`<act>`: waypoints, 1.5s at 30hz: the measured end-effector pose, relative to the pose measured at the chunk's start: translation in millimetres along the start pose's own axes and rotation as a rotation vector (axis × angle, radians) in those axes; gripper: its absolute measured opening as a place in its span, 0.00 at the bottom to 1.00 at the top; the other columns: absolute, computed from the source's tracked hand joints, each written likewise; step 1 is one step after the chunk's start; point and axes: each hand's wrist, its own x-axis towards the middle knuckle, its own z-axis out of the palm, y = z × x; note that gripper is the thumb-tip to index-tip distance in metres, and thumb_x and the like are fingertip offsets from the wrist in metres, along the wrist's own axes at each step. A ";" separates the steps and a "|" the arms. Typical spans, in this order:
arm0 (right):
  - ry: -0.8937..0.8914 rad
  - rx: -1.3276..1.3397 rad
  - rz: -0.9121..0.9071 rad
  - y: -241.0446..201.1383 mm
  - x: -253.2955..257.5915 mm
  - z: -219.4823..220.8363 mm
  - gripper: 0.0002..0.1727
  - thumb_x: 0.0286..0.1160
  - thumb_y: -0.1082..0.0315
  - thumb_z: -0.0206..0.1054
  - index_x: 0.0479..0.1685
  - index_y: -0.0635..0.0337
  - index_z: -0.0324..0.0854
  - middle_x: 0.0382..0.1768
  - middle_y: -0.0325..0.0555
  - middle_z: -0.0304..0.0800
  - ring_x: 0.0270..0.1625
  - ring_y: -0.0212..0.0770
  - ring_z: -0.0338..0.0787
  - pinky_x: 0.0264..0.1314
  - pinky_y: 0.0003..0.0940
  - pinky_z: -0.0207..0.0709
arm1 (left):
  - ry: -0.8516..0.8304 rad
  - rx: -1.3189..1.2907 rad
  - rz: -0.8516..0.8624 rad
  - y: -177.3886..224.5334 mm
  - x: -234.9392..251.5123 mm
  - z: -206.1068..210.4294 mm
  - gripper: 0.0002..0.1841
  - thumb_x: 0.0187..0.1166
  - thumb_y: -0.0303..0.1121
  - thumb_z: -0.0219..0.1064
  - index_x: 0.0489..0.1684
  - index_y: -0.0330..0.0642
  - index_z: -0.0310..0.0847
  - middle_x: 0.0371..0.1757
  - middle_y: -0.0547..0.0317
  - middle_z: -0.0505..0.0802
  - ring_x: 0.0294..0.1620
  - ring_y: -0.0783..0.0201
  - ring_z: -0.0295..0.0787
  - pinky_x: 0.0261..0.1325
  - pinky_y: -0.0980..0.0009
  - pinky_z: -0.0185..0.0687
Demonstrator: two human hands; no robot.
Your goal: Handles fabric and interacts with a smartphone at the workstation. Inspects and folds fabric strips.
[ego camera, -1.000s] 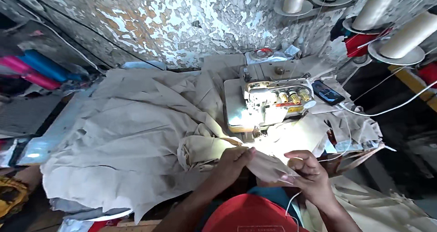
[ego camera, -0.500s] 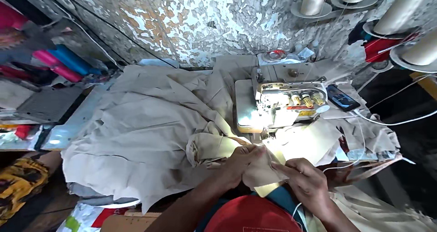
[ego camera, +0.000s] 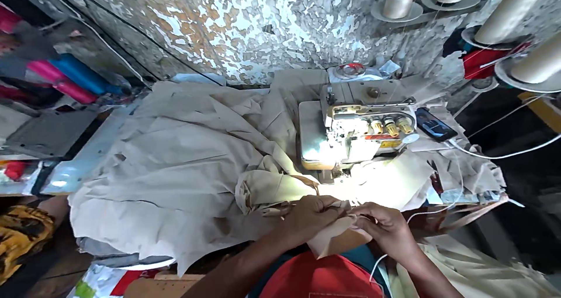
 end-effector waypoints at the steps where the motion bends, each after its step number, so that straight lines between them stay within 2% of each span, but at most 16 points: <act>1: -0.001 0.037 0.020 -1.0 2.0 -0.3 0.06 0.72 0.71 0.70 0.39 0.65 0.90 0.37 0.34 0.94 0.40 0.12 0.87 0.47 0.08 0.80 | -0.013 0.073 0.033 0.9 -1.5 -0.5 0.12 0.86 0.33 0.62 0.48 0.35 0.90 0.37 0.66 0.92 0.37 0.87 0.81 0.45 0.86 0.75; 7: -0.033 0.270 0.130 -4.1 9.0 -0.2 0.06 0.68 0.76 0.72 0.40 0.56 0.86 0.33 0.19 0.91 0.36 0.11 0.86 0.42 0.09 0.81 | -0.051 0.222 0.134 1.1 -5.5 -2.9 0.14 0.88 0.32 0.59 0.50 0.31 0.89 0.40 0.55 0.93 0.38 0.80 0.82 0.45 0.83 0.75; 14: -0.080 0.292 0.172 -5.5 10.5 -5.3 0.03 0.71 0.74 0.71 0.38 0.55 0.86 0.32 0.19 0.88 0.34 0.11 0.83 0.40 0.08 0.78 | -0.069 0.231 0.153 -0.7 -5.6 -3.6 0.15 0.89 0.34 0.59 0.46 0.32 0.89 0.35 0.57 0.91 0.34 0.81 0.79 0.41 0.82 0.72; 19: -0.126 0.352 0.290 -7.7 14.2 -6.9 0.12 0.70 0.74 0.71 0.51 0.58 0.87 0.28 0.18 0.86 0.29 0.12 0.80 0.36 0.10 0.76 | -0.081 0.244 0.184 -1.7 -5.5 -3.6 0.15 0.88 0.32 0.58 0.47 0.30 0.89 0.35 0.55 0.91 0.33 0.80 0.80 0.41 0.83 0.72; 21: -0.144 0.345 0.299 -8.5 14.8 -7.3 0.11 0.71 0.75 0.70 0.52 0.60 0.87 0.31 0.21 0.90 0.32 0.12 0.83 0.39 0.11 0.79 | -0.091 0.250 0.168 -1.0 -6.4 -4.6 0.15 0.89 0.31 0.57 0.46 0.30 0.88 0.33 0.55 0.90 0.31 0.78 0.78 0.39 0.80 0.71; 23: -0.108 0.278 0.274 -8.7 14.0 -5.0 0.07 0.71 0.75 0.70 0.46 0.62 0.88 0.31 0.23 0.89 0.32 0.12 0.83 0.38 0.10 0.79 | -0.102 0.230 0.125 -0.3 -7.7 -5.7 0.16 0.89 0.32 0.54 0.49 0.31 0.88 0.33 0.57 0.88 0.31 0.77 0.76 0.39 0.79 0.71; 25: -0.038 0.162 0.226 -7.3 12.2 -1.1 0.04 0.71 0.73 0.70 0.40 0.62 0.88 0.29 0.25 0.89 0.30 0.11 0.82 0.36 0.09 0.77 | -0.075 0.284 0.094 0.4 -9.8 -4.9 0.18 0.90 0.38 0.54 0.55 0.35 0.88 0.36 0.56 0.90 0.35 0.72 0.82 0.43 0.72 0.77; 28: 0.081 -0.012 0.133 -2.7 8.9 5.0 0.06 0.71 0.69 0.72 0.36 0.62 0.91 0.34 0.32 0.88 0.31 0.11 0.78 0.33 0.06 0.72 | 0.072 0.554 0.149 -1.6 -11.5 5.3 0.22 0.82 0.48 0.66 0.63 0.39 0.86 0.37 0.47 0.95 0.36 0.50 0.93 0.42 0.48 0.84; 30: 0.097 -0.059 0.092 -3.8 8.9 4.7 0.06 0.71 0.66 0.73 0.35 0.61 0.91 0.45 0.39 0.89 0.35 0.13 0.79 0.34 0.05 0.71 | 0.229 0.662 0.275 -11.7 -10.0 11.7 0.15 0.82 0.42 0.65 0.52 0.40 0.88 0.29 0.51 0.93 0.27 0.52 0.91 0.31 0.51 0.82; 32: 0.058 -0.057 0.070 -5.4 7.9 3.0 0.07 0.74 0.66 0.71 0.35 0.61 0.88 0.54 0.44 0.92 0.39 0.14 0.83 0.38 0.06 0.74 | 0.308 0.668 0.376 -17.1 -8.4 13.6 0.11 0.81 0.37 0.64 0.42 0.40 0.89 0.26 0.54 0.92 0.24 0.57 0.89 0.27 0.57 0.80; 35: 0.000 -0.069 0.096 -7.5 7.0 0.4 0.09 0.78 0.63 0.68 0.40 0.61 0.87 0.37 0.34 0.90 0.31 0.12 0.78 0.34 0.07 0.71 | 0.317 0.669 0.477 -19.7 -6.8 14.7 0.10 0.79 0.34 0.63 0.39 0.41 0.90 0.25 0.56 0.92 0.23 0.60 0.89 0.26 0.61 0.80; 37: -0.027 -0.148 0.097 -11.0 8.2 -1.8 0.13 0.78 0.58 0.69 0.46 0.59 0.91 0.35 0.33 0.90 0.33 0.14 0.81 0.37 0.08 0.74 | 0.317 0.692 0.518 -19.1 -6.6 14.9 0.09 0.79 0.33 0.64 0.38 0.41 0.90 0.25 0.56 0.92 0.23 0.61 0.88 0.25 0.62 0.79; 39: -0.014 -0.260 0.047 -14.1 8.2 -1.6 0.15 0.78 0.56 0.68 0.42 0.57 0.93 0.33 0.36 0.89 0.35 0.17 0.83 0.40 0.10 0.76 | 0.328 0.711 0.556 -18.9 -6.5 15.8 0.08 0.77 0.32 0.64 0.37 0.41 0.89 0.24 0.56 0.92 0.22 0.61 0.88 0.23 0.63 0.78; 42: 0.010 -0.482 -0.072 -21.7 9.8 -4.8 0.15 0.78 0.57 0.66 0.36 0.55 0.95 0.31 0.41 0.90 0.34 0.28 0.86 0.37 0.18 0.77 | 0.323 0.763 0.566 -18.7 -6.3 17.1 0.07 0.74 0.30 0.64 0.36 0.41 0.87 0.22 0.56 0.89 0.21 0.59 0.87 0.23 0.63 0.79; 44: 0.010 -0.612 -0.147 -28.8 11.0 -6.8 0.15 0.79 0.57 0.65 0.36 0.52 0.95 0.30 0.42 0.90 0.34 0.32 0.87 0.35 0.21 0.78 | 0.347 0.841 0.578 -21.8 -3.4 18.5 0.06 0.70 0.30 0.65 0.35 0.42 0.87 0.26 0.56 0.90 0.27 0.57 0.89 0.31 0.61 0.82; 45: 0.017 -0.673 -0.187 -31.9 11.5 -6.5 0.16 0.81 0.57 0.64 0.35 0.52 0.95 0.29 0.42 0.89 0.32 0.35 0.86 0.33 0.23 0.77 | 0.345 0.869 0.561 -23.1 -2.0 19.5 0.06 0.69 0.31 0.66 0.37 0.42 0.87 0.30 0.55 0.91 0.32 0.55 0.91 0.40 0.57 0.84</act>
